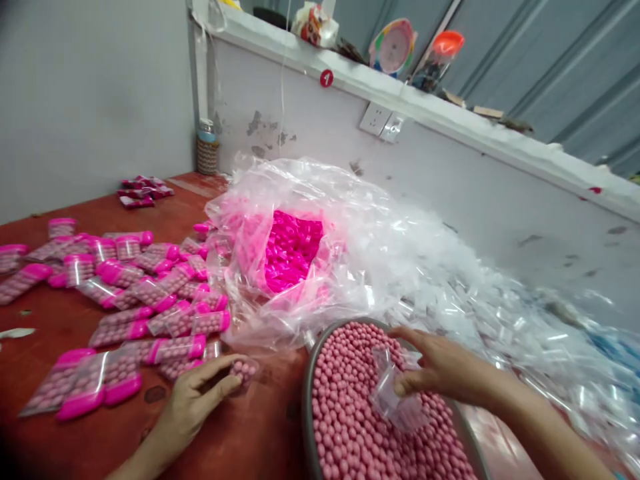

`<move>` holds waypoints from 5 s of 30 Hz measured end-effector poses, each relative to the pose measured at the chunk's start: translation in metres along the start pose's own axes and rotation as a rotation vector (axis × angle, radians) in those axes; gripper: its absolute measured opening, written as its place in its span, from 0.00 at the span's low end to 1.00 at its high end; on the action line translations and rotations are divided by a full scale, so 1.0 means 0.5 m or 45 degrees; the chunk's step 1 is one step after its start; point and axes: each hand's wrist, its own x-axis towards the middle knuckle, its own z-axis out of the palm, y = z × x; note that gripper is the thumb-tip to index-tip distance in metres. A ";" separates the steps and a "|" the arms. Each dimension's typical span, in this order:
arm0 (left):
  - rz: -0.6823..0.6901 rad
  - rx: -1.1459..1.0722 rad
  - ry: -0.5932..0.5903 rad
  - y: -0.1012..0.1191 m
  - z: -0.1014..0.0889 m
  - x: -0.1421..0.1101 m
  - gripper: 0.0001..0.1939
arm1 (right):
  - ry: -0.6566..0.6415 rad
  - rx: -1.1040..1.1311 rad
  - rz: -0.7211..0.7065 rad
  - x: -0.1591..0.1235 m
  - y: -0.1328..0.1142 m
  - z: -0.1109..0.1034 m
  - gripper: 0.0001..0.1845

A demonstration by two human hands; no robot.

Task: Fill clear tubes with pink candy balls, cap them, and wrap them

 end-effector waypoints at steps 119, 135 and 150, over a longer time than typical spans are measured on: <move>0.073 0.316 0.627 0.071 -0.209 -0.178 0.18 | 0.789 0.168 -0.544 0.160 -0.548 0.307 0.44; -0.671 1.832 1.030 0.103 -0.740 -0.090 0.24 | 0.675 -0.249 -1.485 0.225 -0.715 0.445 0.20; -1.001 1.555 0.788 0.145 -0.796 -0.024 0.14 | 0.654 -0.209 -1.145 0.288 -0.687 0.427 0.18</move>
